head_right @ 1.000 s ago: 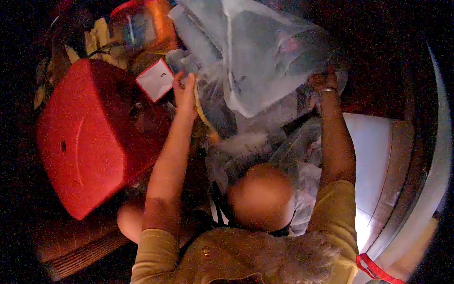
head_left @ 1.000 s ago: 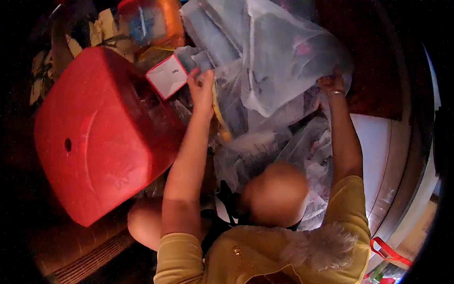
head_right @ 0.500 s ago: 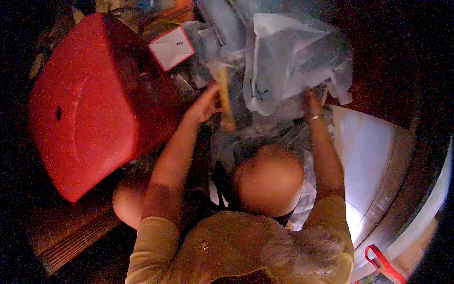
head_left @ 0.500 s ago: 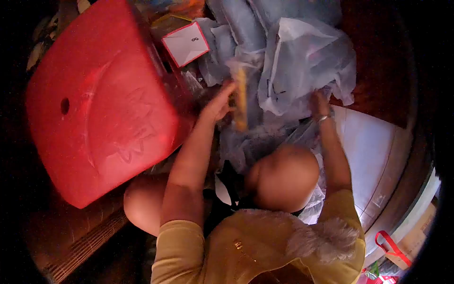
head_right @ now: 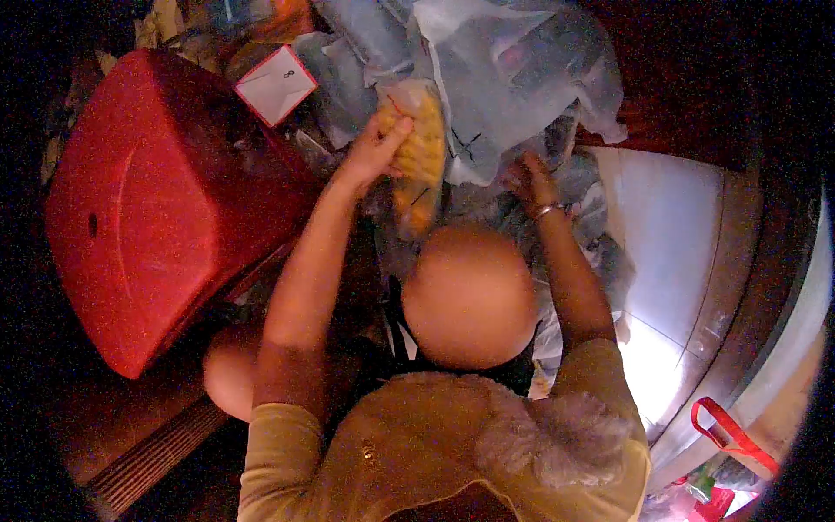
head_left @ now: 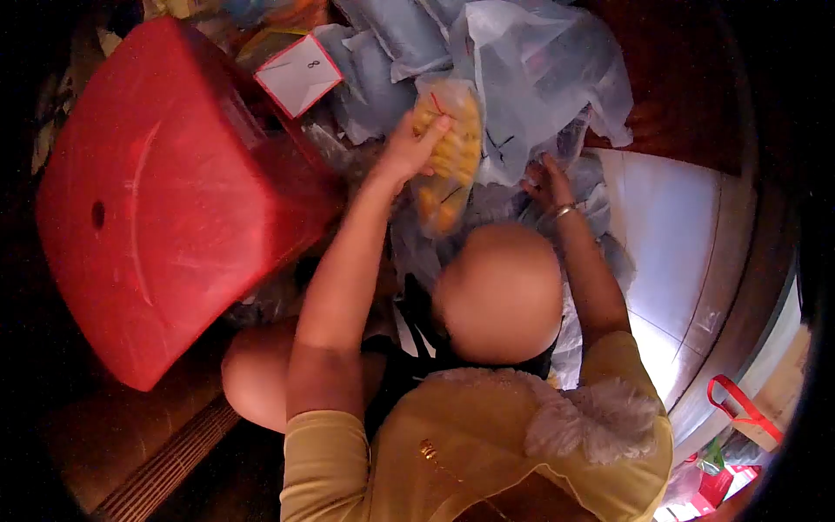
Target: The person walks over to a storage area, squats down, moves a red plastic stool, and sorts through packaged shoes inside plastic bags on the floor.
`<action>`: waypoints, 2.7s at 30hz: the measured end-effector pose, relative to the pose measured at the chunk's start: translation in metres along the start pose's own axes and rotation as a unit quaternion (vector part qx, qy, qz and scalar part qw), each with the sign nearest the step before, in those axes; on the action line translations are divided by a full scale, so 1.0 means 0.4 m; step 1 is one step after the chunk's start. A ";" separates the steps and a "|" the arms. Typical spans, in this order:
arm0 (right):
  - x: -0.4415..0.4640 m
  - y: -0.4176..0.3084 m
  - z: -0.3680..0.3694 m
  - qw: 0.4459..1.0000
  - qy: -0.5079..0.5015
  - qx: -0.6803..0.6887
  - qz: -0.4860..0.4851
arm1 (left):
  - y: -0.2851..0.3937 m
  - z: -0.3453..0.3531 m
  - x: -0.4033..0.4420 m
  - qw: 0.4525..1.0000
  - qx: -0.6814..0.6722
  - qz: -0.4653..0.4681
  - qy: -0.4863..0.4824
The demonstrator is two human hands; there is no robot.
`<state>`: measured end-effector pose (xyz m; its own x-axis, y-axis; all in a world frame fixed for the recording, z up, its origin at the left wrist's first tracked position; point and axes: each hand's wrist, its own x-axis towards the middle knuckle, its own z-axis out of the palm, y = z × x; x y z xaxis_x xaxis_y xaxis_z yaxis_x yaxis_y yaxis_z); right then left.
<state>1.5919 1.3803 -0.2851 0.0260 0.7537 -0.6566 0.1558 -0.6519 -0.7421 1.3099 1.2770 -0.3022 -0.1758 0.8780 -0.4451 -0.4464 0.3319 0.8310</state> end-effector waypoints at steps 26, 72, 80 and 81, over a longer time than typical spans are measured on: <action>-0.057 0.230 -0.126 0.656 -0.090 -0.739 -0.126 | 0.005 -0.058 -0.101 0.994 0.095 0.035 0.050; -0.037 -0.003 -0.102 0.861 0.045 -0.336 -0.380 | 0.072 -0.162 -0.399 0.981 0.186 0.023 -0.043; -0.261 -0.170 0.431 0.772 -0.134 -0.246 -0.571 | 0.337 -0.176 -0.606 0.944 0.299 0.114 -0.077; -0.294 -0.187 0.496 0.759 -0.170 -0.227 -0.586 | 0.375 -0.185 -0.635 0.940 0.298 0.151 -0.068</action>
<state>1.3813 1.3239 -0.1792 -0.6369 0.6792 0.3648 0.2021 0.6037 -0.7711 1.2228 1.0785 -0.0892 -0.0828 0.9858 -0.1461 0.1843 0.1592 0.9699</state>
